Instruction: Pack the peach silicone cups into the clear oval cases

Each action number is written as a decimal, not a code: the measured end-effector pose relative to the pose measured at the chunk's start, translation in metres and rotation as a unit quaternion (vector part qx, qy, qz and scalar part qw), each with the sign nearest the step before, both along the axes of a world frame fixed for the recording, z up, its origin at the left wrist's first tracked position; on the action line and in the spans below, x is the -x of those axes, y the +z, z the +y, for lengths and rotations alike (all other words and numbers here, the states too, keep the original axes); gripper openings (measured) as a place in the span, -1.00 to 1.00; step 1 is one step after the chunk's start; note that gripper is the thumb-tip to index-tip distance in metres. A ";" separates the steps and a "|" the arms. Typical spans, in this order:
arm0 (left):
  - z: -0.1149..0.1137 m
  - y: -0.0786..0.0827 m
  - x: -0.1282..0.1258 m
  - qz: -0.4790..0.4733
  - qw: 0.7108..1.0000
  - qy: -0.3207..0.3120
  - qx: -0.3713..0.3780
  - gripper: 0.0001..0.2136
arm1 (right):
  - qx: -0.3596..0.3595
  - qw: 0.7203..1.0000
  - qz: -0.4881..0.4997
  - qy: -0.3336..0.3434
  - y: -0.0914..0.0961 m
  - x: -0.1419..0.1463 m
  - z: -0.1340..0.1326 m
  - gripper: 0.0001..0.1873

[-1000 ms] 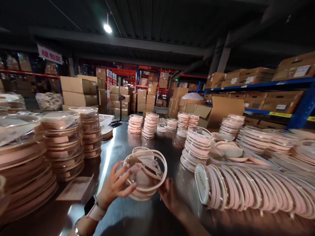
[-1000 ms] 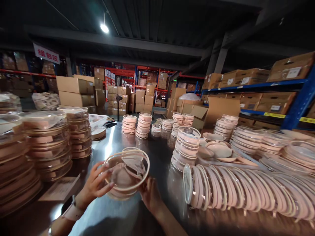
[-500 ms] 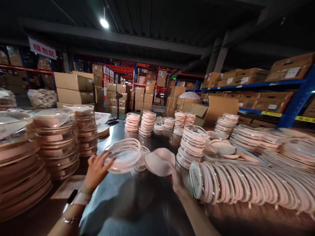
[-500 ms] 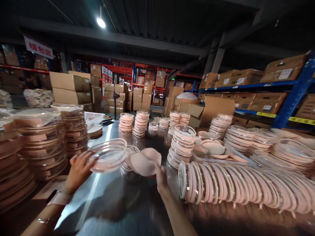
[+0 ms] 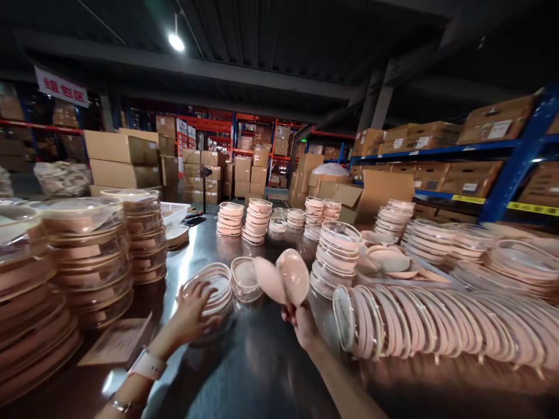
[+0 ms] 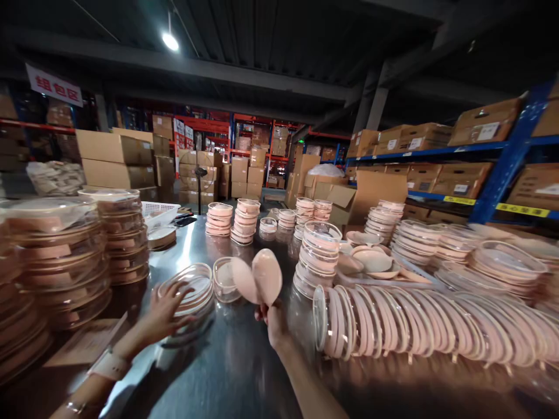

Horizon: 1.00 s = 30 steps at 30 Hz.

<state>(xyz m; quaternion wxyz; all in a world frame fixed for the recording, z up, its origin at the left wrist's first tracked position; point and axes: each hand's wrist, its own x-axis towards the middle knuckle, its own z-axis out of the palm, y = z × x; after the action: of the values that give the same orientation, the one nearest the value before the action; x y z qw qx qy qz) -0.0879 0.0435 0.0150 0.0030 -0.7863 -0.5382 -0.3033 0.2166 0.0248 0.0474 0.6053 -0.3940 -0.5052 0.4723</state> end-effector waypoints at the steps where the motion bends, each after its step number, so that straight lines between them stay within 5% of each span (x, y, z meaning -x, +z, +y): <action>1: -0.004 0.000 -0.011 -0.046 0.997 -0.054 0.014 -0.41 | -0.005 1.000 -0.015 0.001 0.000 0.003 -0.002 -0.40; 4: -0.019 0.000 -0.040 -0.172 0.957 -0.224 0.073 -0.21 | -0.013 0.997 -0.066 0.026 -0.001 0.013 -0.012 -0.34; 6: -0.028 0.000 -0.053 -0.197 0.938 -0.272 0.083 -0.20 | -0.012 0.994 -0.089 0.054 0.000 0.019 -0.018 -0.27; 13: -0.025 -0.005 -0.061 -0.258 0.940 -0.222 -0.024 -0.13 | -0.035 0.971 -0.165 0.167 -0.001 0.020 -0.027 -0.18; 16: -0.024 0.005 -0.060 -0.315 0.916 -0.224 -0.107 -0.41 | -0.037 0.959 -0.208 0.186 -0.006 0.018 -0.030 -0.17; 19: -0.031 0.025 -0.052 -0.250 0.915 -0.286 -0.133 -0.82 | -0.053 0.960 -0.234 0.145 -0.007 0.014 -0.025 -0.09; 24: -0.044 0.047 -0.039 -0.270 0.908 -0.228 -0.225 -0.86 | -0.145 0.963 -0.227 0.018 0.003 0.007 -0.017 0.03; 27: -0.049 0.043 -0.041 -0.321 0.916 -0.167 -0.176 -0.76 | -0.251 0.934 -0.245 0.065 0.007 0.015 -0.031 0.08; 30: -0.053 0.034 -0.046 -0.300 0.937 -0.172 -0.047 -0.56 | -0.237 0.932 -0.264 0.076 0.011 0.028 -0.054 -0.30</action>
<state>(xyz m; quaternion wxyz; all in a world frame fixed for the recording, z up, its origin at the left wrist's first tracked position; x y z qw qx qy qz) -0.0421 -0.0093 0.0487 -0.1744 -0.7383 -0.3555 -0.5460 0.1887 -0.0291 0.0583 0.4883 -0.3102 -0.7723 0.2626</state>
